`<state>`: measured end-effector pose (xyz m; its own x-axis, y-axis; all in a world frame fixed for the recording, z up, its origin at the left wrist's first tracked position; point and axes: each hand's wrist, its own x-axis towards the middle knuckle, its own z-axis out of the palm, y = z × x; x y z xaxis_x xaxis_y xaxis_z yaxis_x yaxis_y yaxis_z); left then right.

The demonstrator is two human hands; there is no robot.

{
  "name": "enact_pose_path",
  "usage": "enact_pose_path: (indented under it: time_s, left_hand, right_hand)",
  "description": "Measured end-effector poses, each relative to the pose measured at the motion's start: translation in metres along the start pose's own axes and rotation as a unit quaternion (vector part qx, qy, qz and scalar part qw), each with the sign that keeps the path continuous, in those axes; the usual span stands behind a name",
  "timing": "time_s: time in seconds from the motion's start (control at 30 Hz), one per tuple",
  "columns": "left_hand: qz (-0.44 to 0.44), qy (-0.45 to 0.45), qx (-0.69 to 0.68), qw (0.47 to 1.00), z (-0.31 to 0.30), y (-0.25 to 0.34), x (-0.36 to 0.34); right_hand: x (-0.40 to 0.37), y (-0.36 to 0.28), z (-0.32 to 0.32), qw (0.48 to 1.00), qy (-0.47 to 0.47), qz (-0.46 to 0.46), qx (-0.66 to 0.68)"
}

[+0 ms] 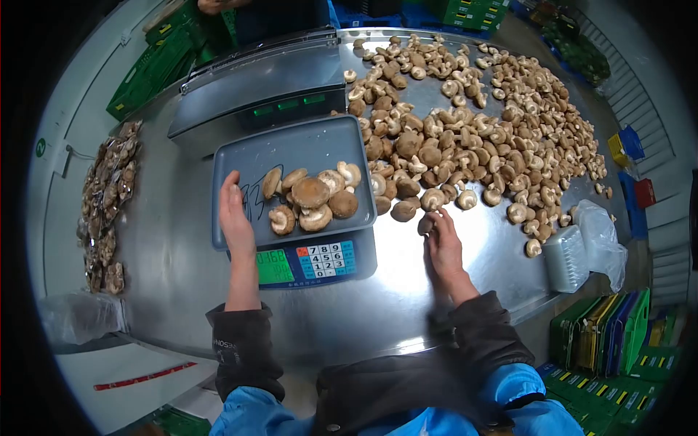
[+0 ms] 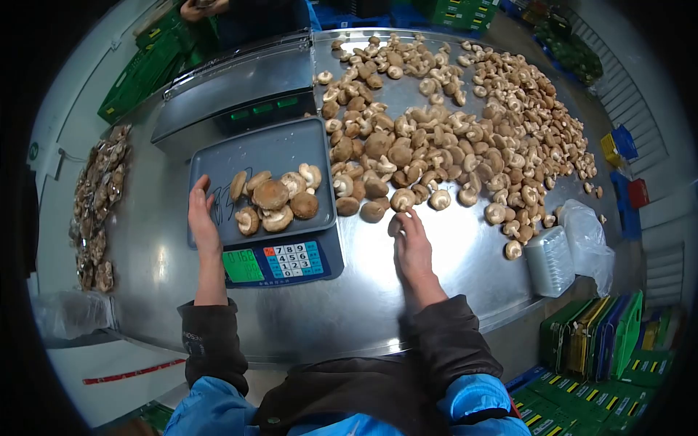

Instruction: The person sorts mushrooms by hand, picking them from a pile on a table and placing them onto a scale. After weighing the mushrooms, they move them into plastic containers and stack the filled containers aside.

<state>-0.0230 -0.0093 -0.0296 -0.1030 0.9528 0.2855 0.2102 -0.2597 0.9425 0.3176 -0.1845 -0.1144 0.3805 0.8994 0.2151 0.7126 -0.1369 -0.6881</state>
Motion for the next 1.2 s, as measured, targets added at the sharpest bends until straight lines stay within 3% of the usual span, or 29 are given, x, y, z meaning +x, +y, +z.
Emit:
enact_pose_path:
  time_s: [0.03,0.1,0.23,0.3,0.33,0.4,0.5,0.6,0.7,0.77,0.8,0.83,0.9,0.93,1.0,1.07,1.13,1.2]
  left_hand:
    - [-0.002,0.001,0.004,1.000,-0.004,0.003,-0.001]
    - [-0.001,0.004,0.014,1.000,-0.010,0.011,0.000]
    - [-0.006,0.012,0.001,1.000,-0.017,0.029,-0.010]
    - [0.004,-0.017,0.024,1.000,-0.018,0.039,-0.020]
    - [0.003,-0.017,0.024,1.000,-0.017,0.052,-0.030]
    - [0.036,-0.159,-0.068,0.984,-0.005,0.080,-0.056]
    - [-0.080,-0.258,-0.136,0.953,0.022,0.093,-0.097]
    - [-0.098,-0.247,-0.183,0.946,0.028,0.081,-0.116]
    - [-0.146,-0.237,-0.218,0.935,0.017,0.073,-0.116]
    - [-0.171,-0.245,-0.201,0.933,0.020,0.068,-0.121]
    - [-0.160,-0.265,-0.201,0.930,0.026,0.066,-0.127]
    - [-0.153,-0.289,-0.214,0.920,0.034,0.061,-0.136]
    - [-0.227,-0.308,-0.209,0.900,0.051,0.048,-0.157]
    - [-0.219,-0.328,-0.217,0.893,0.063,0.041,-0.170]
    - [-0.365,-0.302,-0.282,0.834,0.088,0.026,-0.199]
    - [-0.400,-0.315,-0.269,0.818,0.108,0.012,-0.219]
    - [-0.460,-0.309,-0.257,0.792,0.129,0.023,-0.219]
    - [-0.463,-0.288,-0.310,0.779,0.155,0.015,-0.210]
  right_hand:
    - [0.004,0.003,0.001,0.999,0.031,-0.016,0.040]
    - [0.006,0.004,0.000,0.998,0.003,0.055,0.035]
    - [0.008,-0.011,-0.005,0.986,-0.039,0.111,0.114]
    - [0.014,-0.042,-0.008,0.973,0.035,0.036,0.224]
    - [0.018,-0.067,-0.014,0.972,0.027,-0.005,0.233]
    - [0.019,-0.112,-0.019,0.958,-0.019,-0.106,0.266]
    - [0.009,-0.160,-0.013,0.947,-0.072,-0.199,0.241]
    - [-0.001,-0.176,-0.008,0.946,-0.076,-0.237,0.208]
    - [-0.010,-0.177,-0.011,0.948,-0.121,-0.159,0.248]
    - [-0.015,-0.166,-0.018,0.944,-0.154,-0.172,0.234]
    - [-0.016,-0.160,-0.024,0.927,-0.237,-0.133,0.260]
    - [-0.025,-0.145,-0.019,0.936,-0.203,-0.159,0.238]
    - [-0.036,-0.121,-0.033,0.939,-0.246,-0.096,0.223]
    - [-0.042,-0.107,-0.041,0.947,-0.226,-0.090,0.212]
    - [-0.056,-0.070,-0.064,0.966,-0.207,-0.088,0.131]
    - [-0.065,-0.016,-0.094,0.983,-0.183,-0.030,0.013]
    - [-0.067,0.041,-0.141,0.992,-0.071,0.089,-0.057]
    - [-0.078,0.098,-0.185,0.987,0.070,0.084,-0.117]
